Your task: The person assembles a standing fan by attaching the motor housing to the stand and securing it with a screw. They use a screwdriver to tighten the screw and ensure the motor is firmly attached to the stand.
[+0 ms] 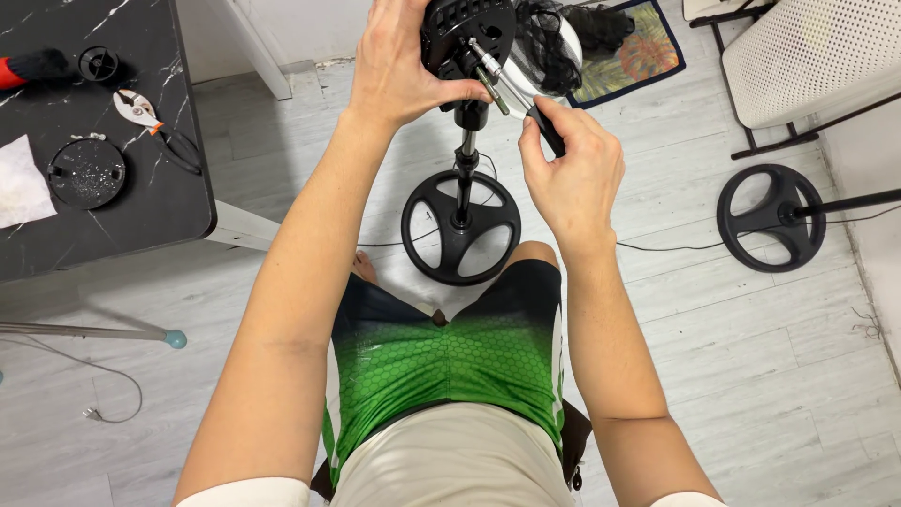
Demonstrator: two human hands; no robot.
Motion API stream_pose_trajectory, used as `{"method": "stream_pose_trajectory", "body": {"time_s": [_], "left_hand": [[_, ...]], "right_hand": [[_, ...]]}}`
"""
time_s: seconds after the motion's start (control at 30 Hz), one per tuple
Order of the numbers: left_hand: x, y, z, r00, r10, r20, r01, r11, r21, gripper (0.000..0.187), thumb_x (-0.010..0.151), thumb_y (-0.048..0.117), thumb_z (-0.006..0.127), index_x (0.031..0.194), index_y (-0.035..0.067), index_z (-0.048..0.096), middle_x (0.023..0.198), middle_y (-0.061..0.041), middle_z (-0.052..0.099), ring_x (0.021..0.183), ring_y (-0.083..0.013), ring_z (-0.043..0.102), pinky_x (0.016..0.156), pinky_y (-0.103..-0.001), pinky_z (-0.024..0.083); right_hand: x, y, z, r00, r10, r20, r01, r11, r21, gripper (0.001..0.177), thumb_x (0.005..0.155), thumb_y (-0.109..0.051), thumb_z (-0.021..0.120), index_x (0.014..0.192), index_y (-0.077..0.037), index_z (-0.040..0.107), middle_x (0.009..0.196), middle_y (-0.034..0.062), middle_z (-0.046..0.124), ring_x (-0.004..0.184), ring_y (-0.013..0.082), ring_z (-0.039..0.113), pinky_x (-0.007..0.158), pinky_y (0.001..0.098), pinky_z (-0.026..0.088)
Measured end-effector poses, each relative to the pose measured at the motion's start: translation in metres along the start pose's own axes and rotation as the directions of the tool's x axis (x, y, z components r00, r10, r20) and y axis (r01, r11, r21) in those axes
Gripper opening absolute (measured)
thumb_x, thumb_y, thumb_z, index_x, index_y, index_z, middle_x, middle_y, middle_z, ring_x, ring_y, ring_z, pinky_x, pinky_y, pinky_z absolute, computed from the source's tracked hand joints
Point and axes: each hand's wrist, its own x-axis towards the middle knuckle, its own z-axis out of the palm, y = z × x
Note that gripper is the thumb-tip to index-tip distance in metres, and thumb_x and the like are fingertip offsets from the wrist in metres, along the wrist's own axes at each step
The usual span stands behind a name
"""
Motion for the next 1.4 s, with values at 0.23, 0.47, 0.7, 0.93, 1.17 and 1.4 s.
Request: {"method": "stream_pose_trajectory", "body": {"time_s": [0.23, 0.47, 0.7, 0.93, 1.17, 1.4], "left_hand": [[-0.002, -0.004, -0.004, 0.998, -0.057, 0.006, 0.057, 0.998, 0.037, 0.108, 0.064, 0.077, 0.096, 0.138, 0.009, 0.055, 0.124, -0.012, 0.064, 0.116, -0.0362, 0.06, 0.098, -0.048, 0.053], [-0.006, -0.009, -0.001, 0.997, 0.032, -0.073, -0.028, 0.998, 0.054, 0.111, 0.065, 0.074, 0.094, 0.144, 0.008, 0.049, 0.128, -0.013, 0.062, 0.118, -0.0374, 0.06, 0.099, -0.048, 0.052], [-0.009, -0.016, -0.001, 0.998, 0.015, -0.061, -0.011, 0.998, 0.06, 0.114, 0.065, 0.071, 0.094, 0.147, 0.008, 0.046, 0.128, -0.013, 0.062, 0.117, -0.0369, 0.06, 0.097, -0.048, 0.053], [-0.009, -0.011, 0.001, 0.993, 0.067, -0.098, -0.061, 0.996, 0.061, 0.111, 0.066, 0.068, 0.095, 0.146, 0.008, 0.046, 0.129, -0.013, 0.061, 0.117, -0.0368, 0.059, 0.098, -0.047, 0.052], [-0.004, -0.009, 0.0, 0.996, 0.045, -0.071, -0.041, 0.998, 0.056, 0.109, 0.066, 0.068, 0.095, 0.144, 0.008, 0.048, 0.127, -0.012, 0.061, 0.116, -0.0361, 0.059, 0.097, -0.047, 0.052], [-0.009, -0.011, 0.001, 0.999, -0.003, -0.049, 0.007, 0.997, 0.083, 0.106, 0.065, 0.068, 0.092, 0.143, 0.01, 0.049, 0.128, -0.011, 0.062, 0.118, -0.0351, 0.059, 0.099, -0.047, 0.053]], "right_hand": [[0.003, -0.013, -0.004, 0.992, -0.123, -0.008, 0.123, 0.989, 0.086, 0.032, 0.088, -0.007, 0.069, 0.119, 0.001, 0.065, 0.11, 0.0157, 0.056, 0.091, 0.0307, 0.065, 0.071, 0.0356, 0.053], [0.006, -0.012, -0.003, 0.994, -0.106, 0.015, 0.106, 0.968, -0.226, 0.015, 0.098, -0.008, 0.083, 0.109, -0.004, 0.074, 0.093, 0.0088, 0.066, 0.083, 0.0308, 0.064, 0.068, 0.0437, 0.05], [0.006, -0.014, -0.003, 0.99, -0.139, 0.013, 0.139, 0.99, 0.022, 0.02, 0.098, -0.008, 0.075, 0.114, -0.001, 0.065, 0.107, 0.0161, 0.059, 0.088, 0.0329, 0.066, 0.074, 0.0405, 0.053], [0.009, -0.02, -0.003, 0.996, -0.091, -0.016, 0.091, 0.994, 0.058, 0.027, 0.097, 0.001, 0.075, 0.122, 0.004, 0.065, 0.101, 0.0179, 0.058, 0.078, 0.0314, 0.064, 0.066, 0.0396, 0.051], [0.009, -0.007, 0.0, 0.996, -0.071, -0.047, 0.072, 0.997, 0.031, 0.015, 0.102, -0.009, 0.08, 0.111, -0.004, 0.069, 0.101, 0.0095, 0.063, 0.085, 0.0263, 0.066, 0.072, 0.0373, 0.053], [0.005, -0.005, -0.006, 0.974, -0.222, -0.045, 0.225, 0.971, 0.078, 0.019, 0.101, -0.007, 0.077, 0.112, 0.001, 0.064, 0.104, 0.016, 0.059, 0.09, 0.0285, 0.064, 0.076, 0.0367, 0.053]]}}
